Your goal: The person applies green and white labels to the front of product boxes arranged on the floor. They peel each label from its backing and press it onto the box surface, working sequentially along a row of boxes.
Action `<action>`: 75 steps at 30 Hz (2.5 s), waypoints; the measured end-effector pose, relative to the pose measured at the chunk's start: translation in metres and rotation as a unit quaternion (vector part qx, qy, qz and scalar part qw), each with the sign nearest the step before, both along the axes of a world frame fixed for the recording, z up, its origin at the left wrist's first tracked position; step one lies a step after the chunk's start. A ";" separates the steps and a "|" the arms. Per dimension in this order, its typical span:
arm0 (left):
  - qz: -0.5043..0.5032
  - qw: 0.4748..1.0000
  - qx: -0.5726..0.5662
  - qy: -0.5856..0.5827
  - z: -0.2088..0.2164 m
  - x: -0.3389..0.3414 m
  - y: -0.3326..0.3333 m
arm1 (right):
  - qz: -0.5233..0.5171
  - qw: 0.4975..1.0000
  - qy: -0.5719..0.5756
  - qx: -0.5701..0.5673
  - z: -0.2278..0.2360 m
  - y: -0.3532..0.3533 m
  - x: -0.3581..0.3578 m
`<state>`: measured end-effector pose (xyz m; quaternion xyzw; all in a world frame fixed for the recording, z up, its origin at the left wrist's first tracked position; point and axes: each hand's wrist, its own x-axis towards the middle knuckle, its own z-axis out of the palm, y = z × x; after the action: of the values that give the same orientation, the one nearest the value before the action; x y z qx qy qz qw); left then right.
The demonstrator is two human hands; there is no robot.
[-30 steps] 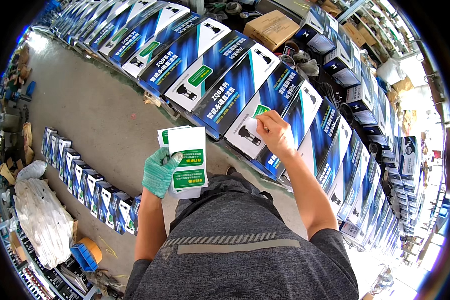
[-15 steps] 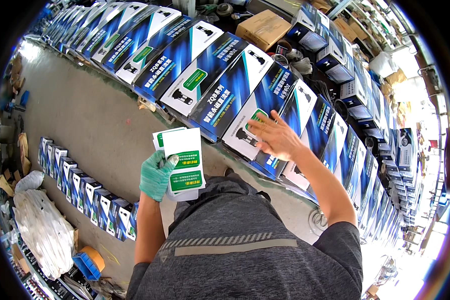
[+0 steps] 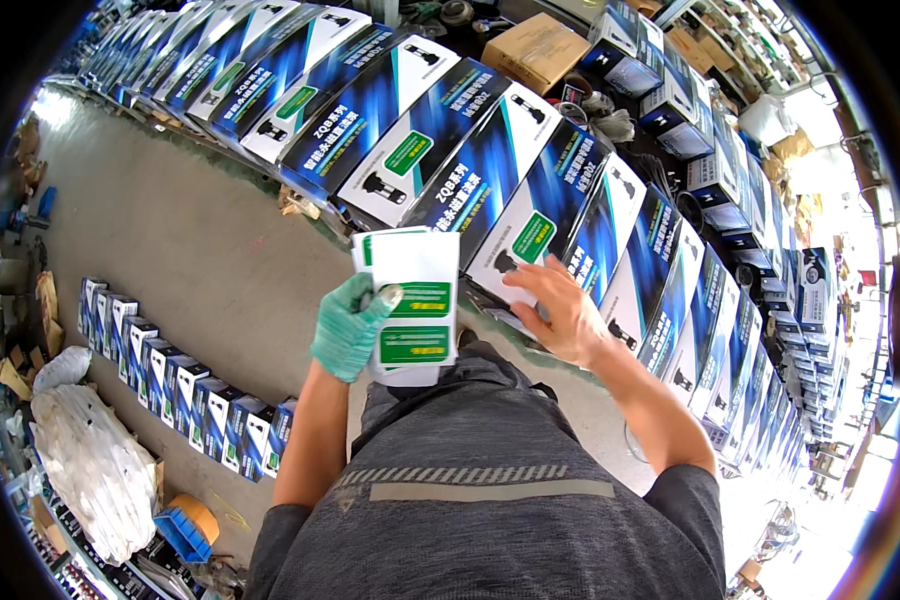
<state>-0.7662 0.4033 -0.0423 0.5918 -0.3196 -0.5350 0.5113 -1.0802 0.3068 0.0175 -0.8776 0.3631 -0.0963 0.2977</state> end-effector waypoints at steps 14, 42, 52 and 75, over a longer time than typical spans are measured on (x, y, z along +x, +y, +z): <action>-0.065 0.951 0.002 0.302 0.007 -0.027 -0.030 | -0.167 0.964 -0.150 0.143 0.039 0.041 0.058; -0.033 0.998 0.014 0.057 0.025 -0.195 -0.001 | 0.007 0.952 -0.305 -0.034 0.007 0.053 -0.119; 0.037 0.998 -0.013 -0.054 -0.004 -0.207 0.004 | 0.029 0.898 -0.437 0.039 0.048 0.036 -0.158; 0.089 0.994 -0.006 -0.069 -0.006 -0.170 0.040 | -0.019 0.995 0.074 0.060 -0.033 -0.087 -0.240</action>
<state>-0.9364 0.4429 -0.0487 0.6506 -0.3033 -0.4431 0.5370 -1.3204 0.2200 -0.0158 -0.8559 0.4056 -0.0143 0.3205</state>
